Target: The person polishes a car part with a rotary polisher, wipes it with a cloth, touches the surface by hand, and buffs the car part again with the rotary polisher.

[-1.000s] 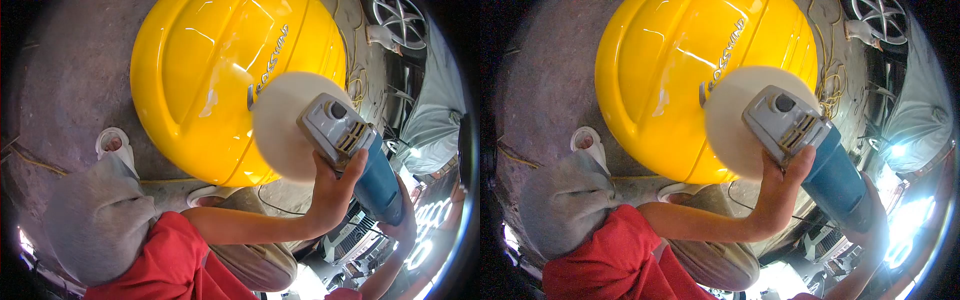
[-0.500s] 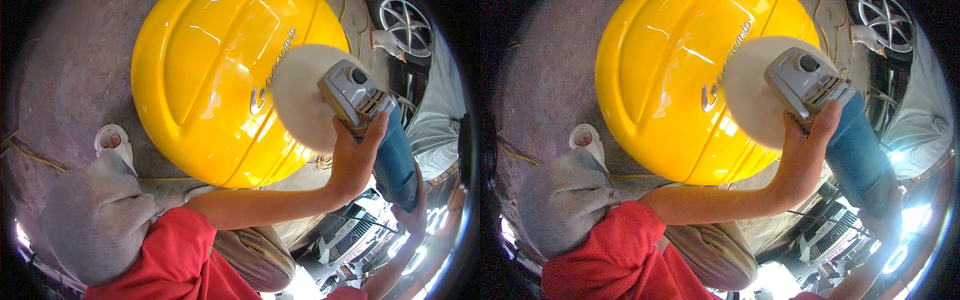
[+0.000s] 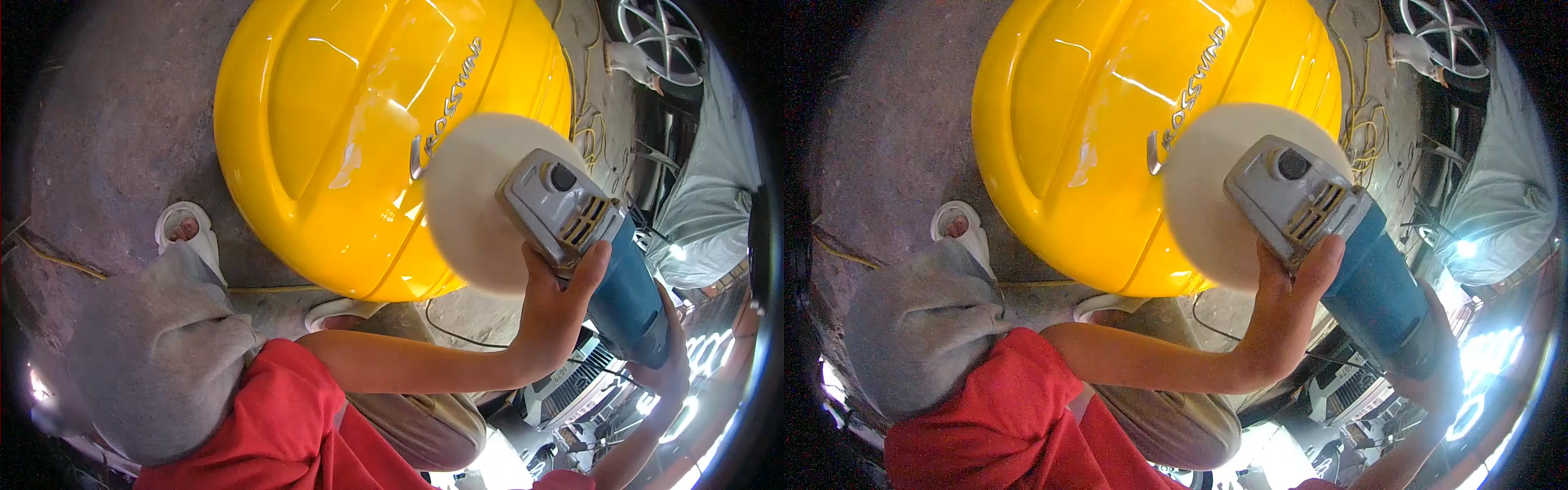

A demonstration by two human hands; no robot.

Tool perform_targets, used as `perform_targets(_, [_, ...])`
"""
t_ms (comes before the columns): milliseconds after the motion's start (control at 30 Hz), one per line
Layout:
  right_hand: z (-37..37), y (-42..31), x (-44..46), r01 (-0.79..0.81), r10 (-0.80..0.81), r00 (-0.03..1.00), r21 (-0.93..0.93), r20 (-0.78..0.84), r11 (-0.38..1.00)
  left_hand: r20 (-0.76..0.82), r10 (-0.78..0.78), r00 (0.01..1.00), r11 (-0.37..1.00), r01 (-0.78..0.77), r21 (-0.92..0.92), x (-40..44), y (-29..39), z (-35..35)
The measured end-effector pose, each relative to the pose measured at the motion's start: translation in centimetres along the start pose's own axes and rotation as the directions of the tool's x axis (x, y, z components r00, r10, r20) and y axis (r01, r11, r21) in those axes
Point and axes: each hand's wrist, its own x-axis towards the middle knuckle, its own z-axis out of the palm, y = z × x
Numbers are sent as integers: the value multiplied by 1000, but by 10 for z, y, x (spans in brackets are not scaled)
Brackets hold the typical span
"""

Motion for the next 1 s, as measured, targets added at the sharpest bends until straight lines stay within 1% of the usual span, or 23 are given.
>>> perform_targets(33, [0,42,-4,-92,92,996,52,7,994,6,6,1000,1000,-6,-4,-1,-1,0])
perform_targets(100, [-1,61,-4,-184,183,983,103,20,978,23,34,999,999,-34,7,3,-1,2])
perform_targets(133, [-3,64,-3,-158,158,987,65,7,985,38,63,997,998,-64,18,6,-1,4])
perform_targets(200, [-6,65,0,-128,129,992,27,-4,991,39,68,997,998,-68,-8,14,3,10])
perform_targets(233, [-9,67,1,-178,181,983,106,-28,978,42,72,997,997,-71,-33,18,5,14])
perform_targets(300, [-13,73,5,-220,232,972,185,-46,958,42,85,995,996,-84,-19,28,10,20])
perform_targets(333, [-14,76,8,-256,269,956,112,-116,960,44,94,995,996,-94,-5,33,12,23])
perform_targets(400, [-20,79,16,-291,293,938,38,-185,956,59,104,993,994,-103,-23,46,12,30])
perform_targets(433, [-26,78,23,-269,274,947,50,-165,962,75,111,991,993,-108,-39,51,12,34])
perform_targets(467, [-31,79,29,-258,263,952,55,-153,965,35,116,993,993,-116,-10,56,11,39])
perform_targets(600, [-52,96,46,-160,172,980,114,-105,981,34,130,991,991,-131,33,76,13,53])
perform_targets(667, [-61,111,50,-114,120,987,61,-103,992,43,203,978,978,-204,34,86,12,57])
perform_targets(700, [-65,118,52,-99,103,989,43,-102,994,41,203,978,978,-204,34,89,16,57])
perform_targets(767, [-73,128,59,-54,55,992,7,-116,998,152,107,983,993,-113,31,97,24,58])
perform_targets(800, [-74,126,63,-39,38,992,-6,-120,999,150,108,983,993,-114,30,100,25,60])
perform_targets(833, [-73,109,72,-118,108,987,-85,-116,989,139,122,983,991,-129,38,103,25,62])
perform_targets(900, [-73,100,79,-192,175,978,-165,-114,967,125,138,983,988,-144,46,107,22,67])
perform_targets(933, [-74,101,80,-153,146,984,-69,-101,986,95,182,979,982,-186,30,107,20,69])
perform_targets(967, [-75,106,79,-133,131,987,-20,-97,991,66,226,972,974,-228,15,108,18,70])
perform_targets(1000, [-76,110,77,-114,116,989,29,-93,993,66,227,972,973,-229,15,107,18,70])
